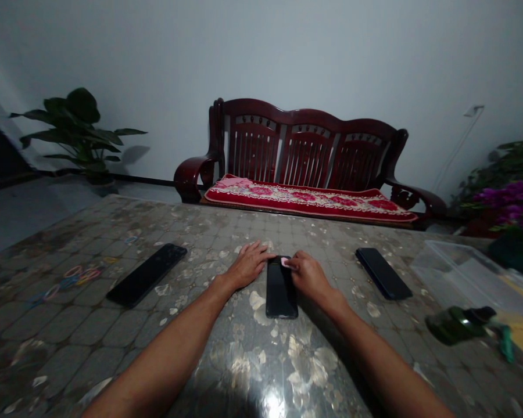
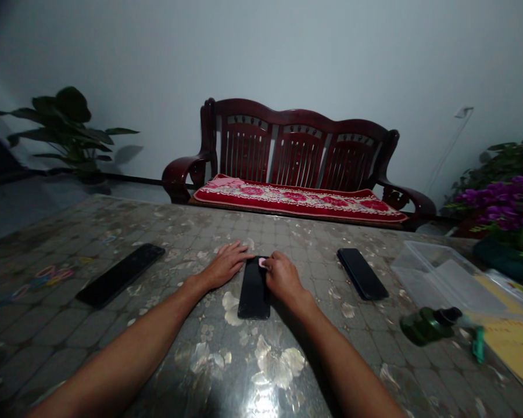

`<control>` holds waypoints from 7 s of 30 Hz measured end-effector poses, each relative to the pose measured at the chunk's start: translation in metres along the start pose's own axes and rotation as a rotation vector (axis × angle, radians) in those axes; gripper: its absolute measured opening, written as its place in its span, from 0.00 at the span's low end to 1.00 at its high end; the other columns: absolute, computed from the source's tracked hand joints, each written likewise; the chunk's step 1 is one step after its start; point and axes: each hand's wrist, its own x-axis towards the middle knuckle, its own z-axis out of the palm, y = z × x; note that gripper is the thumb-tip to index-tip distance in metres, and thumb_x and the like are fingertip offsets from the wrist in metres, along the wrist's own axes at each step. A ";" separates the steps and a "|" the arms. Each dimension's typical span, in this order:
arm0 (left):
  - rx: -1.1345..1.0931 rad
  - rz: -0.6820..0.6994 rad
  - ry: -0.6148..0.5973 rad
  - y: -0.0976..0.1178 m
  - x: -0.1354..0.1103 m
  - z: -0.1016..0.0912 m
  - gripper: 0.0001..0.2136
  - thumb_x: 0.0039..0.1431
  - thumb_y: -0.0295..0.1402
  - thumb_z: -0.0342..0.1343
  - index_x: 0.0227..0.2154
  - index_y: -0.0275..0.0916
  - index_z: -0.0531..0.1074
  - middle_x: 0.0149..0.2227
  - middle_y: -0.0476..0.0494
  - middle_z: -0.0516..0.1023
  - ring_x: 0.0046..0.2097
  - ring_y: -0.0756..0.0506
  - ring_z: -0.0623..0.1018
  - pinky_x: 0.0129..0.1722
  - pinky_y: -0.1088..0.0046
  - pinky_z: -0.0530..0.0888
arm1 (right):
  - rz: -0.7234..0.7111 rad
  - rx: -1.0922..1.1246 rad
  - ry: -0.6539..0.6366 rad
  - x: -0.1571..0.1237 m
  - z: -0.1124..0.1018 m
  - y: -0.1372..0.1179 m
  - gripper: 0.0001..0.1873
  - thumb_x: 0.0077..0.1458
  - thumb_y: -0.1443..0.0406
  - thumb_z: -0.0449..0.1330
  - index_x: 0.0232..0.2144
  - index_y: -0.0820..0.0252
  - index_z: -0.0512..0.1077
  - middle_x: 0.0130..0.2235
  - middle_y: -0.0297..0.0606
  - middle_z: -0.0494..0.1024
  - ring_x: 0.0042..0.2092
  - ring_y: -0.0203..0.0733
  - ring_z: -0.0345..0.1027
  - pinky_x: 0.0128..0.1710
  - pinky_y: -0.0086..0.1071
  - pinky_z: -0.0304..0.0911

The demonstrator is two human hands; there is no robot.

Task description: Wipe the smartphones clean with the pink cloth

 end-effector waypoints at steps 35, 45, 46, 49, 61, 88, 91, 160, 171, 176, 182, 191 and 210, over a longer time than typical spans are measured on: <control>-0.087 0.275 0.129 0.002 0.004 0.010 0.15 0.70 0.31 0.51 0.54 0.42 0.77 0.58 0.42 0.78 0.63 0.43 0.73 0.63 0.61 0.70 | -0.050 0.027 -0.012 0.001 0.007 0.003 0.14 0.65 0.70 0.54 0.38 0.62 0.81 0.38 0.42 0.75 0.40 0.40 0.68 0.37 0.29 0.56; -0.101 0.263 0.152 0.003 0.004 0.011 0.14 0.69 0.31 0.51 0.52 0.41 0.78 0.57 0.41 0.78 0.59 0.43 0.77 0.60 0.63 0.74 | -0.353 0.128 -0.042 -0.059 -0.001 -0.005 0.18 0.68 0.67 0.52 0.31 0.60 0.79 0.32 0.38 0.72 0.34 0.38 0.64 0.34 0.30 0.53; -0.099 0.259 0.153 0.003 0.005 0.012 0.14 0.69 0.31 0.52 0.52 0.41 0.78 0.57 0.41 0.78 0.58 0.43 0.78 0.60 0.63 0.74 | -0.337 0.135 -0.036 -0.061 0.000 -0.004 0.17 0.68 0.67 0.53 0.31 0.60 0.79 0.32 0.37 0.72 0.34 0.37 0.64 0.34 0.30 0.53; -0.090 0.248 0.153 0.003 0.005 0.013 0.14 0.69 0.30 0.52 0.52 0.40 0.78 0.56 0.40 0.79 0.58 0.42 0.78 0.60 0.62 0.74 | -0.225 0.147 0.006 -0.058 0.005 -0.007 0.14 0.65 0.70 0.55 0.33 0.61 0.79 0.33 0.38 0.73 0.36 0.39 0.66 0.36 0.30 0.55; 0.045 0.216 0.166 0.016 -0.002 0.001 0.14 0.68 0.27 0.50 0.49 0.40 0.79 0.52 0.40 0.82 0.54 0.42 0.80 0.65 0.55 0.67 | -0.305 0.119 -0.096 -0.072 -0.003 -0.019 0.14 0.62 0.72 0.54 0.34 0.58 0.80 0.34 0.38 0.73 0.39 0.40 0.67 0.37 0.29 0.56; 0.055 0.159 0.164 0.027 -0.005 -0.003 0.13 0.68 0.28 0.51 0.48 0.41 0.80 0.53 0.40 0.81 0.53 0.42 0.80 0.57 0.61 0.75 | -0.379 0.010 -0.006 -0.081 0.005 -0.009 0.14 0.70 0.62 0.53 0.41 0.56 0.78 0.35 0.38 0.74 0.36 0.39 0.64 0.34 0.31 0.53; 0.142 0.090 0.152 0.029 -0.004 -0.007 0.13 0.67 0.26 0.51 0.45 0.39 0.80 0.48 0.38 0.83 0.50 0.41 0.81 0.54 0.62 0.75 | -0.359 -0.075 0.040 -0.073 0.008 0.002 0.18 0.72 0.60 0.49 0.42 0.56 0.79 0.35 0.39 0.76 0.36 0.39 0.65 0.36 0.31 0.54; 0.460 -0.367 -0.025 0.098 -0.007 -0.027 0.28 0.61 0.52 0.58 0.54 0.35 0.72 0.49 0.28 0.77 0.51 0.29 0.76 0.50 0.53 0.71 | 0.050 0.374 0.531 -0.040 0.034 0.051 0.24 0.51 0.79 0.53 0.41 0.57 0.81 0.37 0.39 0.77 0.42 0.42 0.72 0.45 0.32 0.66; 0.423 -0.202 -0.135 0.136 -0.026 -0.032 0.24 0.66 0.46 0.56 0.58 0.36 0.68 0.47 0.32 0.77 0.45 0.33 0.81 0.44 0.59 0.74 | 0.089 0.321 0.508 -0.032 0.034 0.057 0.20 0.55 0.77 0.55 0.42 0.55 0.81 0.38 0.38 0.77 0.43 0.42 0.71 0.46 0.32 0.66; 0.298 -0.054 -0.113 0.123 -0.042 -0.034 0.14 0.67 0.37 0.54 0.53 0.39 0.72 0.46 0.35 0.79 0.44 0.35 0.81 0.42 0.59 0.76 | 0.079 0.261 0.472 -0.028 0.033 0.059 0.21 0.56 0.77 0.54 0.43 0.55 0.81 0.39 0.39 0.78 0.44 0.42 0.70 0.47 0.32 0.65; 0.198 0.287 0.126 0.088 -0.054 -0.020 0.14 0.66 0.32 0.56 0.53 0.40 0.74 0.56 0.37 0.78 0.59 0.36 0.75 0.59 0.53 0.71 | 0.040 0.210 0.441 -0.021 0.032 0.060 0.20 0.57 0.77 0.54 0.43 0.56 0.81 0.39 0.41 0.78 0.44 0.42 0.69 0.46 0.32 0.65; 0.023 0.469 0.117 0.069 -0.061 -0.010 0.12 0.64 0.35 0.61 0.49 0.41 0.78 0.53 0.39 0.80 0.57 0.39 0.78 0.56 0.59 0.76 | 0.055 0.092 0.346 -0.027 0.030 0.053 0.14 0.61 0.71 0.58 0.44 0.56 0.80 0.40 0.40 0.77 0.44 0.43 0.67 0.44 0.32 0.62; 0.005 0.402 0.174 0.079 -0.061 0.000 0.08 0.64 0.33 0.61 0.44 0.39 0.79 0.46 0.40 0.83 0.48 0.41 0.82 0.50 0.63 0.80 | -0.004 0.102 0.296 -0.022 0.033 0.047 0.12 0.64 0.71 0.58 0.45 0.57 0.80 0.42 0.40 0.78 0.45 0.44 0.67 0.45 0.33 0.61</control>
